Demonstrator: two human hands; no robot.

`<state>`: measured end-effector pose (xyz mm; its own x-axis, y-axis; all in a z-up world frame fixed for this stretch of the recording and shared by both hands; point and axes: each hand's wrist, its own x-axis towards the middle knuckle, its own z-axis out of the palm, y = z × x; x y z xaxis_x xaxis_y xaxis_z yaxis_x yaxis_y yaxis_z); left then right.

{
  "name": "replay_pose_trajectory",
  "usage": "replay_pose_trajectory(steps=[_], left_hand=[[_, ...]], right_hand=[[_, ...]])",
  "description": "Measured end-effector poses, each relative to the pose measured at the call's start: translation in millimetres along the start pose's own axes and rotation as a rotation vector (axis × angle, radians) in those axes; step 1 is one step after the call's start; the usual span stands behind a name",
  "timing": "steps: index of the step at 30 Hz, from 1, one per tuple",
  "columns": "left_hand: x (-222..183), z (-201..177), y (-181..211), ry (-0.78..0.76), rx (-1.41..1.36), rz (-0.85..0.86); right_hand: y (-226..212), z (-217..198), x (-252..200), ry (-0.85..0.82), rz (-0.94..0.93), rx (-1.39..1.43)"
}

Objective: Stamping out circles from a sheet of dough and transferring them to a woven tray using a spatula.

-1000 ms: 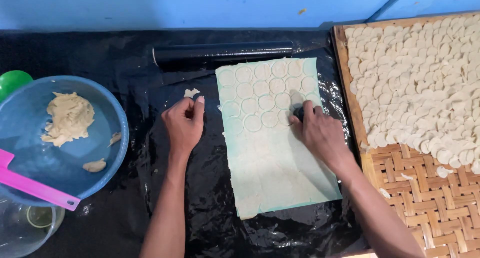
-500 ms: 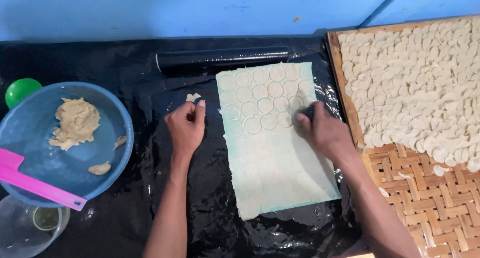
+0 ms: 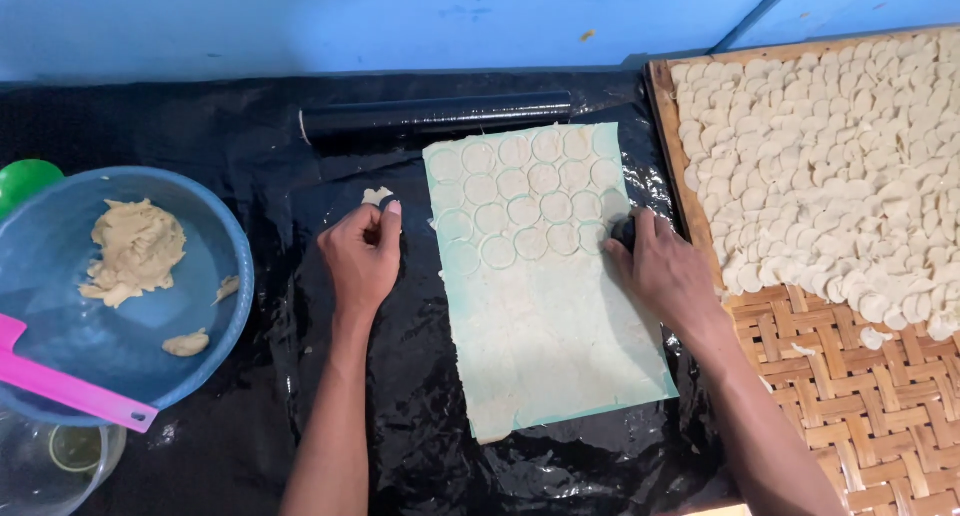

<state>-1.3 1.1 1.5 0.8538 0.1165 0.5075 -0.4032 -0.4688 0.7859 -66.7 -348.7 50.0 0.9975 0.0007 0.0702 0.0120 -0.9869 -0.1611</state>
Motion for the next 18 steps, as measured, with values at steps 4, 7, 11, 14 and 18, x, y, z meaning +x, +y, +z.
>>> replay_pose_trajectory(steps=[4,7,11,14,18], left_hand=[[0.2,1.2,-1.4,-0.011,-0.019,-0.017],[1.6,3.2,-1.8,-0.011,0.000,-0.016],[-1.5,1.2,-1.0,0.003,0.012,-0.024],[-0.6,3.0,-2.7,0.013,0.000,-0.018],[-5.1,5.0,-18.9,-0.041,-0.010,-0.061]], right_hand=[[-3.4,6.9,3.1,-0.161,0.144,-0.152],[-0.2,5.3,3.5,-0.081,0.145,-0.175],[-1.6,2.8,4.1,-0.126,-0.012,-0.092],[-4.5,2.8,4.1,-0.101,0.028,-0.116],[-5.9,-0.8,5.4,-0.141,0.065,-0.080]])
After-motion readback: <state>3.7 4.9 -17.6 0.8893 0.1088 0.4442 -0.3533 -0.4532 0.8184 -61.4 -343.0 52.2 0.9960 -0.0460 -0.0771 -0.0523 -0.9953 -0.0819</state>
